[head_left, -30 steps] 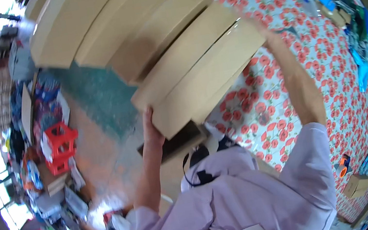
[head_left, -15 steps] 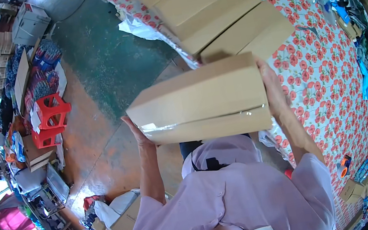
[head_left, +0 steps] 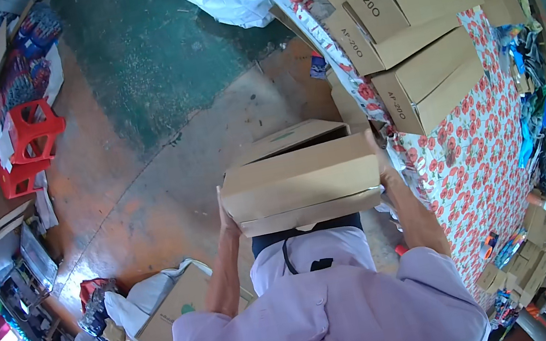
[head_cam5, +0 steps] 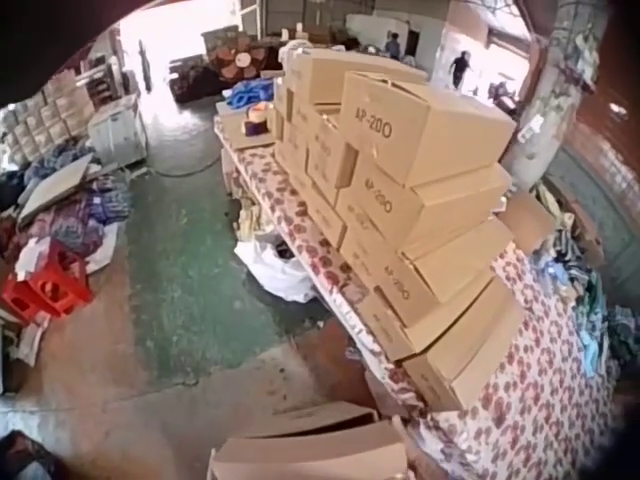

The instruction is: Assembling cardboard boxes, filling them with colorful packaged products, and sealing the boxes with a tape dispenser.

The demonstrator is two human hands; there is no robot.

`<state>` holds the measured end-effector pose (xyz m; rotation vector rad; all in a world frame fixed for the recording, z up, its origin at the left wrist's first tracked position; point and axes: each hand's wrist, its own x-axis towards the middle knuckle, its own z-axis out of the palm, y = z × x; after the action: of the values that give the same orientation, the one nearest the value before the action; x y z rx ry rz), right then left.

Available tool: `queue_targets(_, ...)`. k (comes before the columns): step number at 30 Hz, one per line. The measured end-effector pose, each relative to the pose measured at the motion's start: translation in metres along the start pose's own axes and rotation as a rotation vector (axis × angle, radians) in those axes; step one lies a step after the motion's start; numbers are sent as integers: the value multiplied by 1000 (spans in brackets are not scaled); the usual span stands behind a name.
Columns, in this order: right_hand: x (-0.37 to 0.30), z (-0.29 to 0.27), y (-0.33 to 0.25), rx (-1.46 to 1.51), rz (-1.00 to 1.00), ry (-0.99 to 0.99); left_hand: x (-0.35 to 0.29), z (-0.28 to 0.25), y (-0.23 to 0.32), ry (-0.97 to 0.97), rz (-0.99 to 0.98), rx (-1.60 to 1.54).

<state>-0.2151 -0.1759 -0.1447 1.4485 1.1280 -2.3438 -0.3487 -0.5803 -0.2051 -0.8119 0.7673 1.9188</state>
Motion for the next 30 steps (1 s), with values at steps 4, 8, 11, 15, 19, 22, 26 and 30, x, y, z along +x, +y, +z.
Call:
queue_targets(4, 4, 22, -14, -33, 145, -91, -4, 4, 21, 70, -66, 102)
queue_targets(8, 22, -8, 2, -30, 129, 2, -1, 5, 27, 64, -83, 310)
queue_targets(11, 67, -55, 39, -64, 164, 88, 16, 28, 15, 78, -81, 434)
queue_targets(15, 96, -74, 53, -194, 130, 214, 43, 20, 13, 157, -55, 485)
queue_targets(19, 74, -28, 5, -557, 0, 324, 66, -18, 13, 247, 16, 428)
queue_targets(22, 36, -12, -46, -737, -76, 352, 73, -17, 5, 380, 202, 404)
queue_targets(26, 12, -11, -33, -749, -141, 387, 52, -4, -10, 386, 324, 491)
queue_targets(30, 27, -27, 8, -662, -213, 508, 37, 29, -49, 838, 402, 893)
